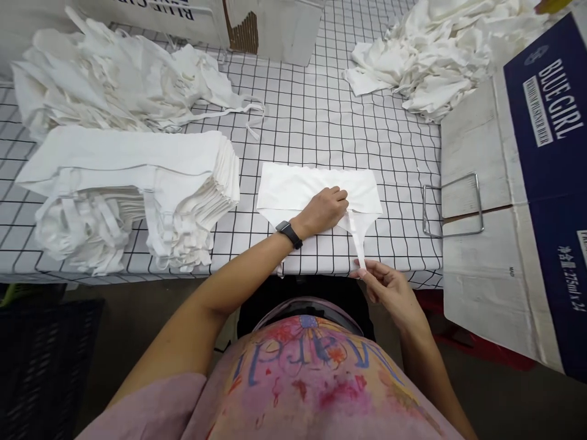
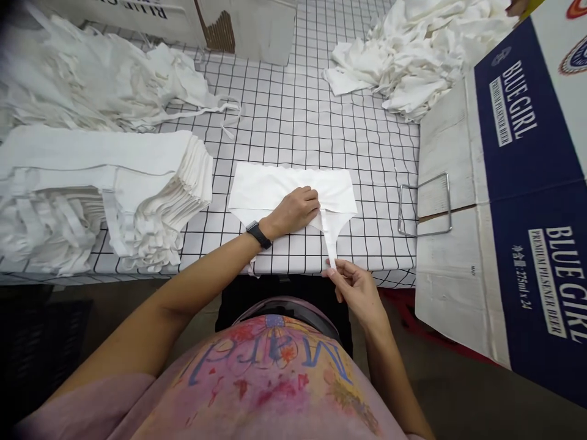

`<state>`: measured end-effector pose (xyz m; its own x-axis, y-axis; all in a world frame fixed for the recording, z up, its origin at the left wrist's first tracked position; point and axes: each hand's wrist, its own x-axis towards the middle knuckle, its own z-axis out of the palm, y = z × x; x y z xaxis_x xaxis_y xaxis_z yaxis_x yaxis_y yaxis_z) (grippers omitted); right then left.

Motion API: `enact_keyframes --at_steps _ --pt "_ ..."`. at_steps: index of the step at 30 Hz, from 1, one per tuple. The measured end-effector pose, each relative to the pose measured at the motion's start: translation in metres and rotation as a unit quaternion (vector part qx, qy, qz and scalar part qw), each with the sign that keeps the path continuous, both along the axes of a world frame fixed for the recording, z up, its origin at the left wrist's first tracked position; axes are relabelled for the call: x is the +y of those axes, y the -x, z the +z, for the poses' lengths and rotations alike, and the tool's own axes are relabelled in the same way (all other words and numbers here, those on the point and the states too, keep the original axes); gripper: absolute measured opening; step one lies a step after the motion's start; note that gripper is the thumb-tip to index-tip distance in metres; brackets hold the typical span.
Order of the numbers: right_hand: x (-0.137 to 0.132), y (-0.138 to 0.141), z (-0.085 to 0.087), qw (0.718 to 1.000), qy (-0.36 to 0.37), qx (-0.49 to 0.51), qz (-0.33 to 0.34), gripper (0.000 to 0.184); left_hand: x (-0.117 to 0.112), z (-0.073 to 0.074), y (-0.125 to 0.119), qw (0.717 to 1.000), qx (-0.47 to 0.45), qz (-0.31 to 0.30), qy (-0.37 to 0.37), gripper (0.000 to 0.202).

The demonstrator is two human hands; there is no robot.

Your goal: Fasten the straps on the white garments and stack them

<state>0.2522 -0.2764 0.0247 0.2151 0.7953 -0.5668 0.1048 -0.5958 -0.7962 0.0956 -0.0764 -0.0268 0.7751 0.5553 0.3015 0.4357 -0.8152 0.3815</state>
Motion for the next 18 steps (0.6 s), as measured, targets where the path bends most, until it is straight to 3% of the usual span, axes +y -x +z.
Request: enact_keyframes --at_steps 5,7,9,11,13,15,18 --pt "-0.025 0.002 -0.015 0.996 -0.056 0.010 -0.071 0.060 0.004 0.016 0.010 0.994 -0.008 -0.025 0.104 0.013" --pt "-0.032 0.004 -0.016 0.994 -0.070 -0.007 -0.085 0.054 0.003 0.029 0.021 0.987 -0.021 -0.032 0.154 0.023" --pt "-0.038 0.006 -0.014 0.988 -0.088 -0.053 -0.113 0.047 -0.002 0.043 0.039 0.981 -0.069 -0.007 0.180 0.029" --pt "-0.042 0.008 -0.010 0.980 -0.110 -0.106 -0.130 0.039 -0.015 0.055 0.061 0.969 -0.143 0.059 0.195 0.024" --pt "-0.042 0.010 -0.011 0.984 -0.111 -0.120 -0.077 0.032 -0.036 0.062 0.085 0.938 -0.218 0.156 0.220 0.016" --pt "-0.036 0.017 -0.021 0.992 -0.089 -0.074 0.060 0.031 -0.062 0.063 0.109 0.893 -0.276 0.245 0.258 0.017" --pt "-0.016 0.043 -0.046 0.967 -0.072 0.018 0.244 0.038 -0.098 0.054 0.135 0.845 -0.304 0.329 0.292 0.022"
